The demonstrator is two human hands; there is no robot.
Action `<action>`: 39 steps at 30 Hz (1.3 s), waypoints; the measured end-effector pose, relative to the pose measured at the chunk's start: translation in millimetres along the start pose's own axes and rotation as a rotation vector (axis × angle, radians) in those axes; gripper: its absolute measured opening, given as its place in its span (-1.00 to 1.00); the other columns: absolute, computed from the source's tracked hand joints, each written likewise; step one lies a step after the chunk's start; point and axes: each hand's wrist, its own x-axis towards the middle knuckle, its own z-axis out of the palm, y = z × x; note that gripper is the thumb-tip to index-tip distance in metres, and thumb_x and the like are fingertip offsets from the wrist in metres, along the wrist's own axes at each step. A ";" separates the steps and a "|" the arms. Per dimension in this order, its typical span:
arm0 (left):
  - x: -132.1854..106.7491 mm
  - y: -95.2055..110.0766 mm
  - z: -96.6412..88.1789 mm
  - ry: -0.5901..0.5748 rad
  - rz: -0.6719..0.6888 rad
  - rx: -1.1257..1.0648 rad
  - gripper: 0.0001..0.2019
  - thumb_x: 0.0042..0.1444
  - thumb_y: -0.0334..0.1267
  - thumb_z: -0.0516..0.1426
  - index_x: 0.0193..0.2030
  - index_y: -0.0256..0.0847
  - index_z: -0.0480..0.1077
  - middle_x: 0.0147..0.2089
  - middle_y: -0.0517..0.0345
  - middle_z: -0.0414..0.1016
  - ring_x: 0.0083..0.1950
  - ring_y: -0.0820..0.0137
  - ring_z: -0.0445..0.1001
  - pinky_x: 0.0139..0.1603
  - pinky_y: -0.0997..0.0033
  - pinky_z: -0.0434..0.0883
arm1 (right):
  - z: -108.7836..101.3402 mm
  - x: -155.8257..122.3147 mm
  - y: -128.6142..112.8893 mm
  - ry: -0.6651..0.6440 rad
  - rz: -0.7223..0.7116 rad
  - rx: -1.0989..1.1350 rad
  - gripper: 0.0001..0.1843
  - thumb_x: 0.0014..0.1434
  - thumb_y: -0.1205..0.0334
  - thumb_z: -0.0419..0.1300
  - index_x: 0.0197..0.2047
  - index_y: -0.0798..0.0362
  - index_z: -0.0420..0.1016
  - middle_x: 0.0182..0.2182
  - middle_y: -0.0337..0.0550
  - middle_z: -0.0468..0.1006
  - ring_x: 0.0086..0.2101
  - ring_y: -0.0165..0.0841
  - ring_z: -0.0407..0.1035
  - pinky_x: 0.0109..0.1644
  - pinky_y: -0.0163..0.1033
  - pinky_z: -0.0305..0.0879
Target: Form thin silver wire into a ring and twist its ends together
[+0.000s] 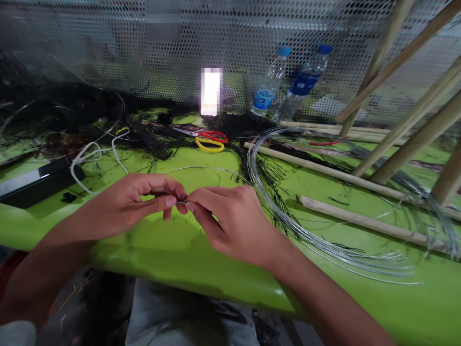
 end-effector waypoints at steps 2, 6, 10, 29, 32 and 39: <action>-0.1 -0.2 0.0 0.005 0.018 -0.036 -0.86 0.37 -0.29 0.14 -0.04 -0.21 0.52 -0.15 0.15 0.62 -0.27 0.50 0.62 -0.24 0.55 0.54 | -1.6 1.3 -0.4 0.016 0.001 -0.003 -0.84 0.41 0.40 0.12 -0.18 0.07 0.52 -0.47 -0.30 0.49 -0.53 -0.50 0.21 -0.39 -0.29 0.04; -0.7 -0.9 -1.2 0.023 0.002 -0.063 -0.86 0.37 -0.24 0.16 -0.05 -0.24 0.49 -0.15 0.11 0.63 -0.21 0.44 0.65 -0.19 0.52 0.57 | -3.0 2.4 0.8 0.028 -0.009 -0.016 -0.84 0.41 0.40 0.13 -0.21 0.08 0.52 -0.48 -0.30 0.47 -0.52 -0.49 0.22 -0.39 -0.30 0.05; -0.8 2.3 -3.6 0.021 -0.068 0.011 -0.82 0.36 -0.14 0.19 -0.08 -0.21 0.49 -0.19 0.15 0.64 -0.13 0.41 0.65 -0.20 0.53 0.53 | -1.7 2.0 3.0 0.029 -0.014 -0.017 -0.85 0.40 0.39 0.14 -0.21 0.09 0.52 -0.48 -0.31 0.47 -0.52 -0.50 0.24 -0.40 -0.31 0.06; 1.5 -6.5 -3.9 0.169 0.387 0.319 -0.89 0.31 -0.37 0.23 -0.10 -0.16 0.61 -0.25 0.22 0.73 -0.24 0.47 0.69 -0.19 0.57 0.53 | -8.1 0.8 0.9 0.032 0.002 0.023 -0.83 0.42 0.37 0.13 -0.21 0.06 0.51 -0.50 -0.31 0.46 -0.54 -0.48 0.22 -0.41 -0.29 0.06; 0.1 1.9 -11.5 -0.016 0.099 0.137 -0.82 0.36 -0.23 0.19 -0.19 -0.17 0.64 -0.35 0.21 0.70 -0.35 0.44 0.67 -0.38 0.58 0.50 | -7.2 -1.2 -1.1 -0.019 -0.075 -0.018 -0.82 0.44 0.36 0.12 -0.19 0.08 0.53 -0.51 -0.30 0.44 -0.54 -0.47 0.19 -0.42 -0.26 0.00; 6.4 -1.5 -17.4 -0.273 -0.189 -0.176 -0.82 0.28 -0.16 0.25 -0.24 -0.21 0.61 -0.33 0.17 0.68 -0.52 0.52 0.55 -0.48 0.60 0.46 | -5.8 -3.5 -5.2 -0.052 -0.127 -0.015 -0.82 0.42 0.40 0.12 -0.19 0.10 0.54 -0.51 -0.33 0.37 -0.54 -0.48 0.13 -0.42 -0.21 -0.06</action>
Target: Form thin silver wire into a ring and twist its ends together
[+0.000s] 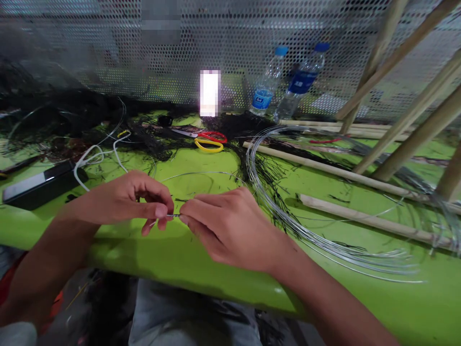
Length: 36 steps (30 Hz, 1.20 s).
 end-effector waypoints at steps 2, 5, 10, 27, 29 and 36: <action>0.4 -0.9 0.1 -0.023 -0.037 -0.026 -0.82 0.26 -0.15 0.27 -0.27 -0.21 0.60 -0.35 0.18 0.67 -0.54 0.54 0.53 -0.51 0.61 0.43 | 1.0 -0.5 0.1 -0.012 0.012 0.014 -0.82 0.40 0.42 0.12 -0.19 0.09 0.54 -0.51 -0.34 0.37 -0.53 -0.48 0.13 -0.42 -0.21 -0.06; -1.6 -0.8 2.8 0.035 -0.009 0.066 -0.84 0.22 -0.16 0.31 -0.29 -0.20 0.60 -0.42 0.25 0.63 -0.55 0.54 0.52 -0.53 0.63 0.38 | 2.4 -0.9 1.2 -0.026 0.043 0.031 -0.84 0.38 0.43 0.13 -0.19 0.09 0.54 -0.49 -0.33 0.38 -0.53 -0.48 0.15 -0.41 -0.21 -0.06; -7.1 -4.3 12.3 0.366 0.420 0.763 -0.86 0.31 -0.20 0.27 -0.26 -0.16 0.59 -0.47 0.32 0.61 -0.49 0.56 0.53 -0.42 0.57 0.33 | 1.5 0.2 2.5 0.010 0.067 0.055 -0.81 0.41 0.40 0.12 -0.23 0.12 0.53 -0.53 -0.35 0.32 -0.54 -0.49 0.11 -0.41 -0.22 -0.06; -4.5 -12.3 15.1 0.529 0.690 1.157 -0.97 0.36 -0.32 0.17 -0.13 -0.14 0.45 -0.31 0.29 0.63 -0.35 0.51 0.56 -0.28 0.46 0.39 | 0.6 4.6 5.5 0.051 0.124 0.110 -0.81 0.43 0.37 0.10 -0.24 0.08 0.48 -0.52 -0.34 0.34 -0.53 -0.50 0.13 -0.39 -0.30 0.01; -4.6 -10.2 17.8 0.507 0.623 1.069 -0.91 0.32 -0.39 0.14 -0.13 -0.15 0.46 -0.33 0.30 0.61 -0.38 0.53 0.52 -0.34 0.49 0.33 | 0.3 4.5 4.8 0.044 0.123 0.103 -0.80 0.43 0.37 0.10 -0.25 0.09 0.48 -0.53 -0.34 0.33 -0.53 -0.51 0.12 -0.40 -0.30 0.00; -1.9 -5.9 24.0 0.508 0.551 0.744 -0.91 0.18 -0.46 0.20 -0.30 -0.21 0.46 -0.48 0.38 0.49 -0.52 0.63 0.36 -0.43 0.62 0.26 | 0.4 4.0 2.1 0.021 0.136 0.079 -0.76 0.44 0.36 0.08 -0.28 0.09 0.49 -0.53 -0.34 0.28 -0.53 -0.49 0.08 -0.41 -0.27 -0.04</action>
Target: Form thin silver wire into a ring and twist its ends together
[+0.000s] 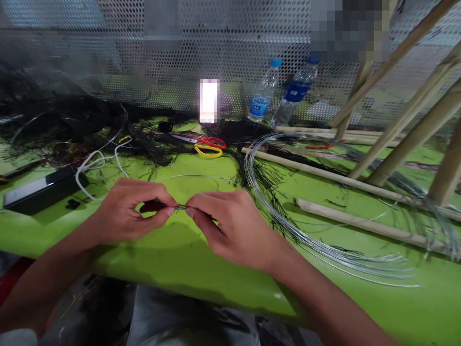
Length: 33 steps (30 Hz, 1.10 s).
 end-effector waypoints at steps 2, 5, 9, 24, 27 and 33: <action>0.5 0.1 -0.4 -0.011 -0.018 -0.025 -0.91 0.19 -0.46 0.21 -0.30 -0.22 0.47 -0.49 0.38 0.49 -0.52 0.64 0.36 -0.44 0.63 0.25 | 0.5 -0.2 -0.2 -0.001 0.001 -0.002 -0.77 0.43 0.37 0.08 -0.28 0.08 0.48 -0.53 -0.34 0.28 -0.53 -0.49 0.09 -0.41 -0.26 -0.04; 0.6 0.6 -0.7 -0.021 -0.036 -0.027 -0.91 0.19 -0.46 0.21 -0.31 -0.21 0.47 -0.49 0.38 0.48 -0.53 0.64 0.35 -0.45 0.63 0.25 | 1.7 -0.3 -0.8 0.012 0.002 0.001 -0.77 0.43 0.38 0.08 -0.27 0.08 0.47 -0.53 -0.33 0.29 -0.54 -0.49 0.10 -0.41 -0.27 -0.04; -0.1 1.2 0.4 0.001 -0.028 -0.027 -0.90 0.19 -0.47 0.21 -0.31 -0.20 0.46 -0.49 0.39 0.48 -0.52 0.65 0.36 -0.45 0.64 0.25 | 3.6 -0.3 -1.6 0.040 0.007 0.010 -0.77 0.43 0.39 0.08 -0.28 0.09 0.47 -0.54 -0.33 0.30 -0.55 -0.50 0.09 -0.42 -0.28 -0.03; -2.0 -1.4 1.7 0.016 0.066 0.164 -0.94 0.25 -0.40 0.19 -0.21 -0.16 0.40 -0.42 0.38 0.52 -0.50 0.60 0.40 -0.44 0.52 0.26 | 2.6 0.0 0.0 0.064 -0.008 0.029 -0.83 0.41 0.41 0.12 -0.25 0.07 0.46 -0.52 -0.35 0.38 -0.55 -0.53 0.14 -0.42 -0.31 0.02; -4.8 -5.3 1.9 0.050 0.155 0.334 -0.94 0.32 -0.33 0.19 -0.21 -0.13 0.39 -0.42 0.37 0.54 -0.47 0.55 0.44 -0.42 0.45 0.28 | 2.0 0.1 -1.0 0.066 -0.011 0.018 -0.83 0.41 0.40 0.11 -0.25 0.06 0.45 -0.52 -0.35 0.37 -0.55 -0.52 0.13 -0.42 -0.31 0.01; -10.6 -10.9 5.5 0.184 0.548 0.673 -0.83 0.23 -0.45 0.26 -0.30 -0.16 0.38 -0.43 0.29 0.53 -0.45 0.48 0.46 -0.41 0.38 0.34 | 1.1 0.7 -4.7 0.041 -0.001 0.031 -0.79 0.42 0.38 0.10 -0.28 0.06 0.46 -0.55 -0.35 0.32 -0.56 -0.50 0.11 -0.43 -0.31 0.02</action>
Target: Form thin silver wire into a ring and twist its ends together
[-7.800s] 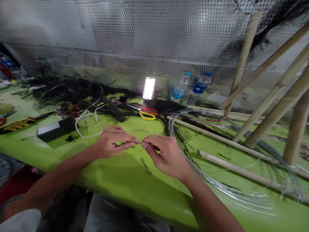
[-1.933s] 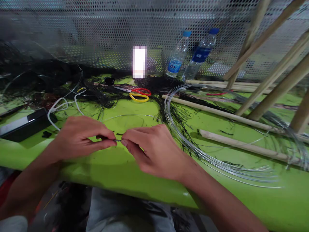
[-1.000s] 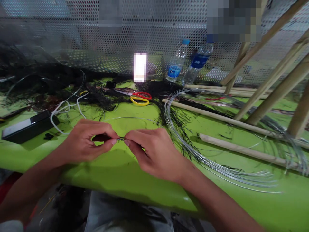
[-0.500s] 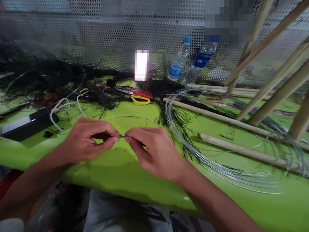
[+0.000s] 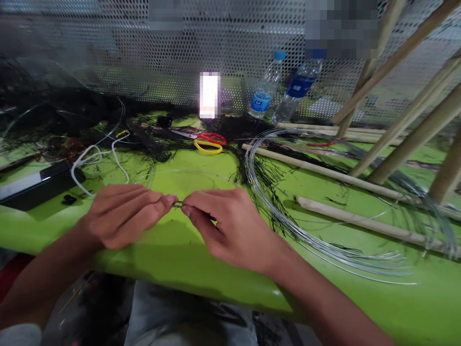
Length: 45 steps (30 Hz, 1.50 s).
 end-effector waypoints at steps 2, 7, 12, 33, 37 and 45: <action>2.1 3.0 0.3 -0.030 -0.122 -0.011 -0.83 0.25 -0.39 0.26 -0.34 -0.17 0.37 -0.48 0.30 0.48 -0.49 0.48 0.43 -0.46 0.37 0.29 | 0.6 -0.4 0.5 0.015 0.005 -0.010 -0.81 0.42 0.38 0.10 -0.25 0.06 0.47 -0.53 -0.34 0.36 -0.55 -0.50 0.15 -0.41 -0.31 0.04; 12.5 6.7 -4.2 -0.309 -0.537 -0.355 -0.90 0.25 -0.23 0.23 -0.26 -0.19 0.50 -0.45 0.28 0.57 -0.47 0.43 0.51 -0.42 0.38 0.31 | 3.3 -1.4 5.9 0.006 0.007 -0.096 -0.81 0.43 0.38 0.10 -0.21 0.09 0.51 -0.52 -0.32 0.40 -0.55 -0.50 0.18 -0.41 -0.29 0.02; 15.8 1.8 -11.0 -0.362 -0.826 -0.755 -0.82 0.31 -0.15 0.22 -0.06 -0.12 0.61 -0.22 0.29 0.71 -0.31 0.48 0.62 -0.32 0.52 0.45 | 2.3 -1.5 7.1 0.022 -0.004 -0.091 -0.84 0.43 0.37 0.11 -0.18 0.08 0.52 -0.51 -0.33 0.41 -0.53 -0.50 0.22 -0.38 -0.31 0.07; 17.6 10.9 -9.6 -0.155 -0.882 -0.920 -0.93 0.30 -0.27 0.28 -0.11 -0.13 0.51 -0.24 0.35 0.63 -0.29 0.61 0.59 -0.26 0.75 0.47 | -9.8 1.1 3.4 0.034 0.019 0.019 -0.84 0.41 0.42 0.13 -0.21 0.09 0.50 -0.50 -0.35 0.42 -0.53 -0.54 0.19 -0.42 -0.34 0.08; 15.3 11.0 -6.9 -0.057 -0.674 -0.650 -0.92 0.28 -0.30 0.30 -0.10 -0.15 0.53 -0.19 0.33 0.69 -0.22 0.59 0.64 -0.13 0.69 0.49 | -11.4 1.1 1.4 0.036 0.023 0.058 -0.83 0.41 0.41 0.13 -0.24 0.11 0.49 -0.51 -0.36 0.38 -0.53 -0.55 0.16 -0.42 -0.34 0.08; 13.7 10.2 4.1 0.227 -0.444 -0.519 -0.88 0.27 -0.39 0.30 -0.12 -0.09 0.52 -0.25 0.33 0.74 -0.31 0.50 0.69 0.16 0.28 0.52 | -14.7 1.6 -3.4 0.045 0.057 0.131 -0.80 0.42 0.35 0.14 -0.26 0.11 0.53 -0.53 -0.37 0.38 -0.54 -0.56 0.17 -0.46 -0.35 0.08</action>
